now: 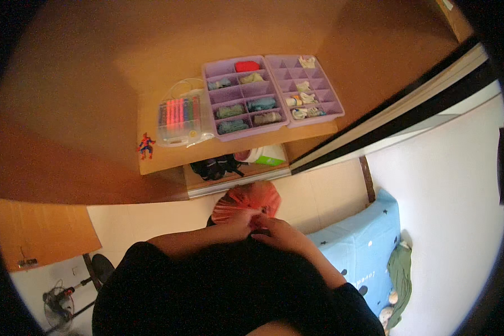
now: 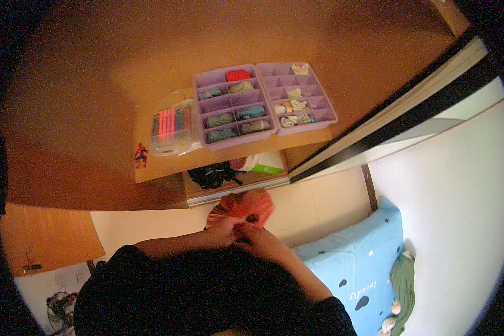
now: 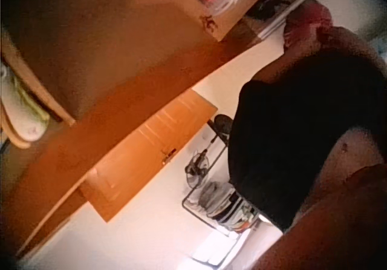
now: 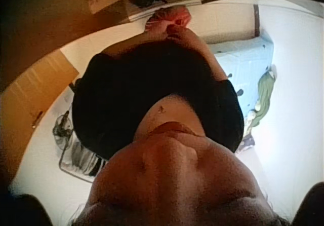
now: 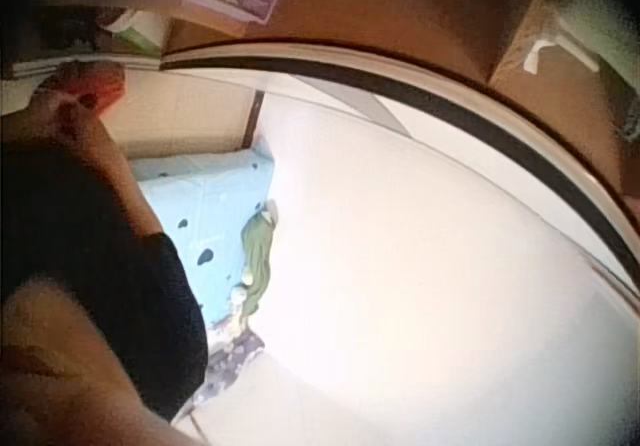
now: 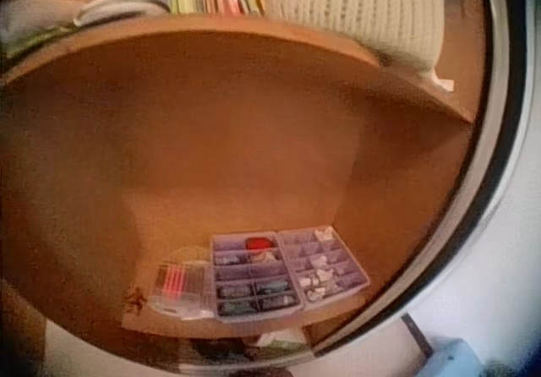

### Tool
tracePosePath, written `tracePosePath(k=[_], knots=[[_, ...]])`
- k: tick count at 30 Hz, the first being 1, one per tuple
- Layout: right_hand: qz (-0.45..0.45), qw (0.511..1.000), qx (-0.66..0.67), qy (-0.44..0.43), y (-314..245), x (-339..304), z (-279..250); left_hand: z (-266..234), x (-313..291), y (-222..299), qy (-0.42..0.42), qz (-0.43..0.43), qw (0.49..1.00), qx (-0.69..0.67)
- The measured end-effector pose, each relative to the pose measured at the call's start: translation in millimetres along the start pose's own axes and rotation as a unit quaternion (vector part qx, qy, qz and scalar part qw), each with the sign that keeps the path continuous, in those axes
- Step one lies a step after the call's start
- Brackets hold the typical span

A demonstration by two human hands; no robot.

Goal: The person sorts socks from a plastic bag into a multi-compartment organizer tray inside a cupboard, then walks through the house and ties the empty bag.

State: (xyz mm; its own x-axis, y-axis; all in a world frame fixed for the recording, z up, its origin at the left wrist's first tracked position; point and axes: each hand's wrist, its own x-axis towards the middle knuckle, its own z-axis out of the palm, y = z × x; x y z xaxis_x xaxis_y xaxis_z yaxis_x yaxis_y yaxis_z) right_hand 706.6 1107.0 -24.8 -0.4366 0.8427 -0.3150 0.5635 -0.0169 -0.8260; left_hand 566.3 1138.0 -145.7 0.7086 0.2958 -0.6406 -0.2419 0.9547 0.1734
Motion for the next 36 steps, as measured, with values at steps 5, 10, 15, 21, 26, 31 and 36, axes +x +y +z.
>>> tracePosePath(k=[5, 10, 15, 21, 26, 31, 36], knots=[[0.020, 0.999, 0.010, 0.040, 17, -8, 0, -31, -40, 23, 0.123, 0.092, 0.988, -0.009], [0.137, 0.965, 0.082, 0.206, 59, -42, -36, -17, -85, 39, 0.056, 0.140, 0.985, -0.079], [0.144, 0.939, 0.019, 0.312, 87, -56, -90, -100, -77, 25, 0.270, 0.157, 0.646, 0.696], [0.034, 0.873, 0.080, 0.479, 131, -66, -173, -113, -68, -9, 0.393, 0.151, 0.588, 0.691], [0.011, 0.780, -0.049, 0.624, 102, -54, -268, -69, -84, -47, 0.434, 0.150, 0.620, 0.637], [0.090, 0.725, -0.164, 0.662, 88, -58, -311, -60, -84, -101, 0.451, 0.123, 0.617, 0.633], [0.106, 0.776, -0.094, 0.615, 81, -45, -304, -57, -95, -135, 0.482, 0.106, 0.616, 0.614]])
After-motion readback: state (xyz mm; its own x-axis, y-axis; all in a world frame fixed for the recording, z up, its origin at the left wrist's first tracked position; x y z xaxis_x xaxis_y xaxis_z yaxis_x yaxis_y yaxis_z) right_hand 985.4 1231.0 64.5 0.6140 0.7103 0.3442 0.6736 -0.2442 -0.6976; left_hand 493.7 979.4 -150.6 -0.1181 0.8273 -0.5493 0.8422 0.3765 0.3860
